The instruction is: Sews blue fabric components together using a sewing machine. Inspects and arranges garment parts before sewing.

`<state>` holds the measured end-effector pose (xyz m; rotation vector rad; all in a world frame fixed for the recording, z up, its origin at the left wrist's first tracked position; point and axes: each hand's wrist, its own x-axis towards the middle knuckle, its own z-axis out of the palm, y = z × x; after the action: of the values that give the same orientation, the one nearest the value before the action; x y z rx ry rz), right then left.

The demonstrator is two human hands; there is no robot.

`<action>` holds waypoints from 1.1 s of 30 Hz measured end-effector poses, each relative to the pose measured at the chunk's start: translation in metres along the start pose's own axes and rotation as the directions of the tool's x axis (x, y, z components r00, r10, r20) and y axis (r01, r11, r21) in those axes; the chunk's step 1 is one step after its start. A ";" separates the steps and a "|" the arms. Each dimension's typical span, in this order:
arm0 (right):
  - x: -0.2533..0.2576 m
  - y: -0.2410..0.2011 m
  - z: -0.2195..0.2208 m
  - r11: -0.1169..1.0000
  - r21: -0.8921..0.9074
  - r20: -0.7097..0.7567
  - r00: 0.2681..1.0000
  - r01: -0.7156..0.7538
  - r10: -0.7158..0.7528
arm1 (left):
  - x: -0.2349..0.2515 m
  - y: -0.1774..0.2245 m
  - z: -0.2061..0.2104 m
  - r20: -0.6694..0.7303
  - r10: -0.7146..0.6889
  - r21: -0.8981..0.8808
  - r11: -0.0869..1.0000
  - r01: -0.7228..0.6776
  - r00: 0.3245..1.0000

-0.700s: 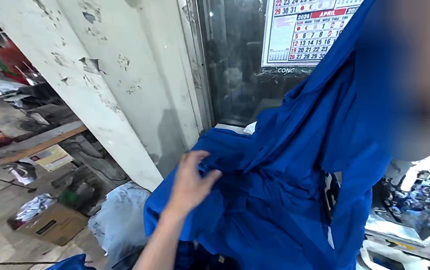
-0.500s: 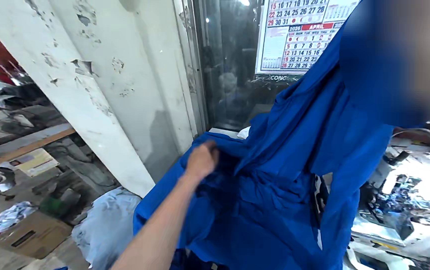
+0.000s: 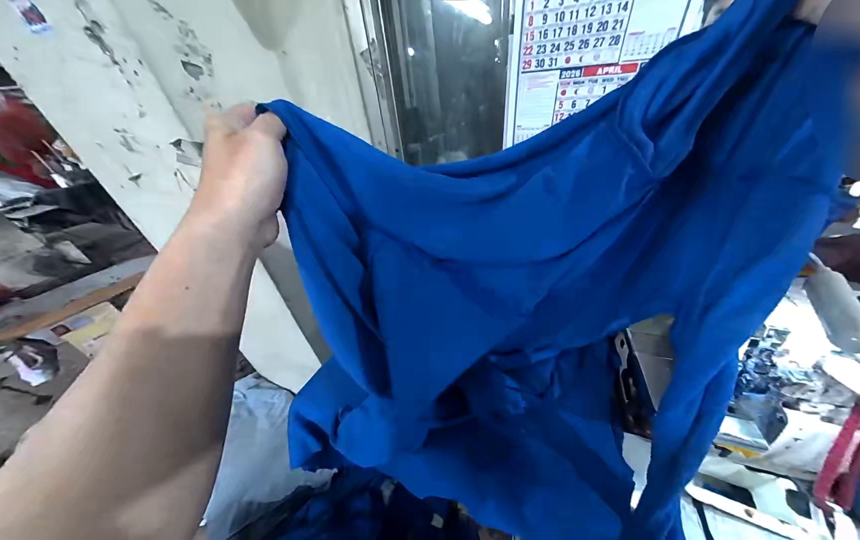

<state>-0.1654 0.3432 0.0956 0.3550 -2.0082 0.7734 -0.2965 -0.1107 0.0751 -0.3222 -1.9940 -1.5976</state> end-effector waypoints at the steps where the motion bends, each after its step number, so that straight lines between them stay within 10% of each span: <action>1: -0.003 -0.002 -0.001 1.000 0.025 -0.014 1.000 0.003 -0.002 | -0.003 -0.004 0.000 0.014 -0.021 0.025 0.999 0.020 1.000; 5: -0.031 -0.056 0.009 0.988 0.021 -0.104 0.983 -0.152 0.153 | -0.010 -0.034 0.000 0.092 -0.074 0.278 0.959 0.046 0.993; 9: -0.013 -0.076 0.036 0.921 -0.070 -0.040 0.923 -0.384 0.382 | -0.048 -0.065 0.002 0.301 0.016 0.628 0.749 -0.211 0.953; 12: 0.050 -0.033 0.075 0.938 0.256 -0.195 0.938 -0.234 0.287 | -0.156 -0.098 0.031 0.529 0.118 0.585 0.667 -0.462 0.840; 16: 0.038 -0.021 0.098 0.954 0.235 -0.129 0.967 -0.185 0.219 | -0.209 -0.154 0.052 0.687 -0.005 0.581 0.604 -0.545 0.727; 20: 0.012 -0.011 0.108 0.952 0.199 0.028 0.973 -0.231 0.230 | -0.149 -0.074 0.039 0.476 -0.058 0.217 0.975 -0.053 0.878; 23: -0.012 -0.002 0.115 0.939 0.171 0.086 0.954 -0.297 0.286 | -0.096 -0.043 0.028 0.493 0.132 -0.349 0.935 0.057 0.860; 26: -0.032 0.004 0.112 0.908 0.168 0.124 0.922 -0.384 0.367 | -0.096 0.036 0.058 0.205 -0.099 -0.349 0.922 0.168 0.974; 33: -0.059 -0.001 0.099 0.880 0.166 0.237 0.884 -0.445 0.402 | -0.095 0.071 0.082 0.265 -0.160 -0.403 0.877 0.260 0.951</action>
<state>-0.1996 0.2752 0.0087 0.1096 -2.2263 1.2844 -0.2045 0.0005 0.0691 -0.4858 -1.8620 -2.2415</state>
